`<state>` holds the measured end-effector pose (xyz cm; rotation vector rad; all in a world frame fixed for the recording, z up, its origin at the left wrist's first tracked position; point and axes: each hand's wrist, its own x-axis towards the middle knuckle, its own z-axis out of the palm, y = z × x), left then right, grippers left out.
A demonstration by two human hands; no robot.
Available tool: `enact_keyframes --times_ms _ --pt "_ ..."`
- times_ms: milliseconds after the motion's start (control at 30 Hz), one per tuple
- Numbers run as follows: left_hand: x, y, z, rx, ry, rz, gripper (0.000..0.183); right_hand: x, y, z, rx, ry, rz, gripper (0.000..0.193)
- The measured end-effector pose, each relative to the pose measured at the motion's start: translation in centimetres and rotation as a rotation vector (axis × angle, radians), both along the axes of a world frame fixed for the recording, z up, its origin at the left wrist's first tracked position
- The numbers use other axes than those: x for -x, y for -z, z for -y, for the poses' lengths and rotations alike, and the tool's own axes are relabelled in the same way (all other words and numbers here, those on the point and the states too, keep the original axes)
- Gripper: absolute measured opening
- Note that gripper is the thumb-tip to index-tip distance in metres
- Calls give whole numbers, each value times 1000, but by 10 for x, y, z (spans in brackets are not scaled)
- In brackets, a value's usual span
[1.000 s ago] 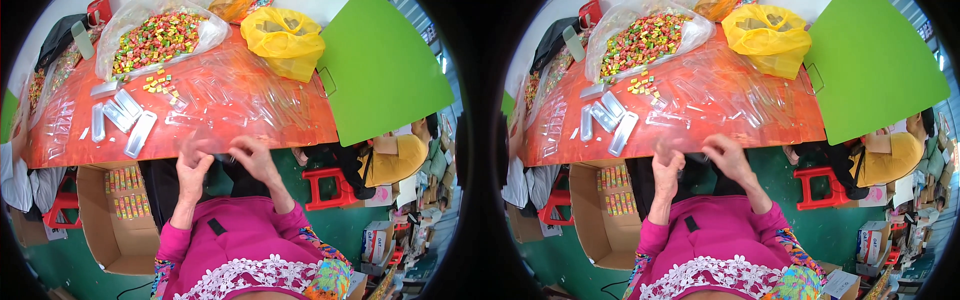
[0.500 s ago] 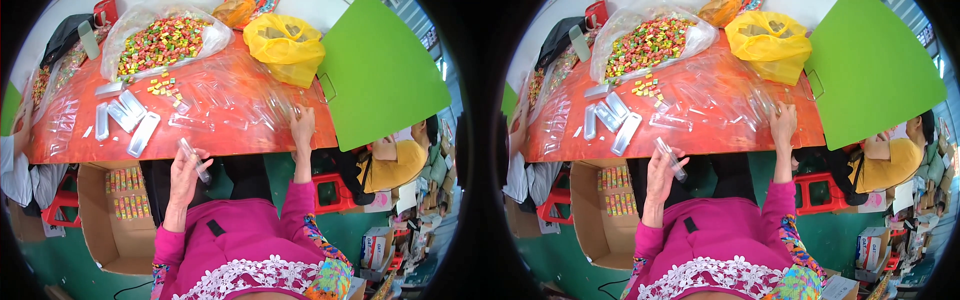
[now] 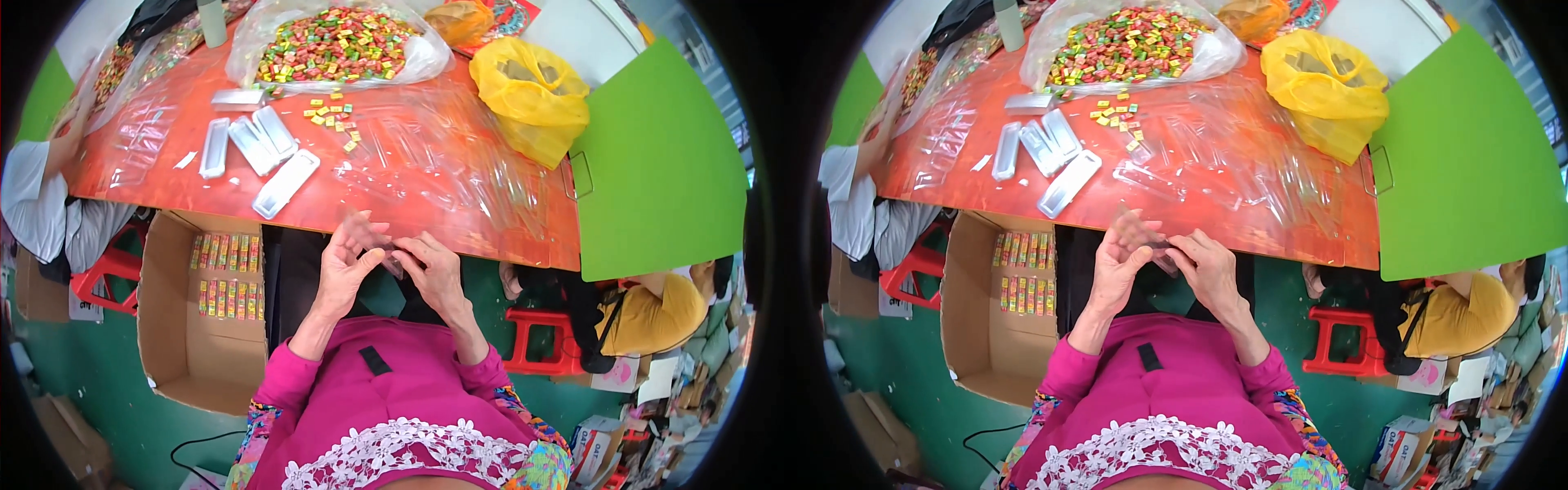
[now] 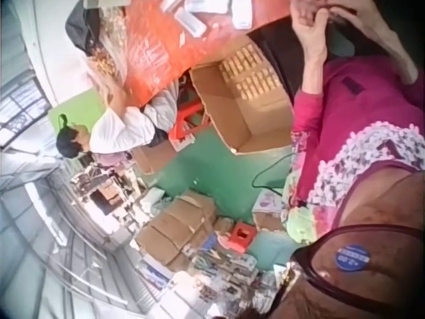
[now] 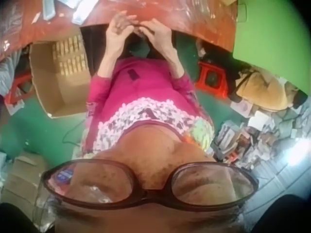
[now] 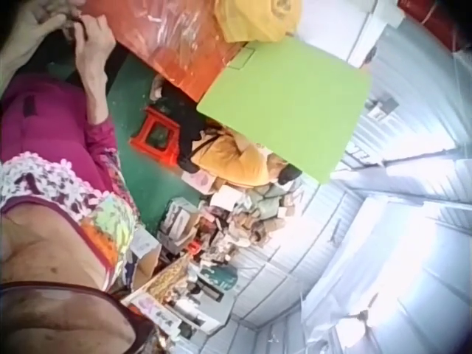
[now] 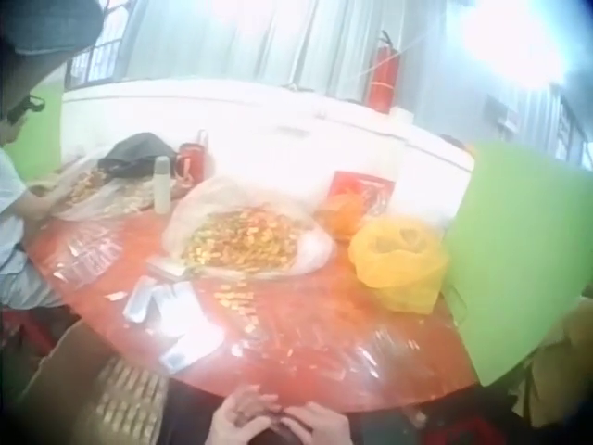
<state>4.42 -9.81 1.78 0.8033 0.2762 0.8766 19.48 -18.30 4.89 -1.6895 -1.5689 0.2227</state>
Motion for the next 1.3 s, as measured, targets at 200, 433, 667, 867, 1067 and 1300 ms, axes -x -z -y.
enact_keyframes --times_ms 200,433,667,867,1067,1300 --pt "15 10 -10 55 -165 -49 58 -15 -13 -29 -12 87 81 15" --pt "25 4 -10 46 -174 -46 60 -82 -8 -74 -103 243 487 18" --pt "16 0 -12 69 -140 59 57 -6 -2 -43 155 -254 -342 12" --pt "4 -5 -16 23 -65 78 57 -8 -20 -27 192 -144 -303 12" --pt "-4 -9 -19 22 -47 76 55 -20 -8 -25 122 -54 -408 10" --pt "7 -1 -18 109 -94 12 59 -37 -10 -43 123 1 -502 7"
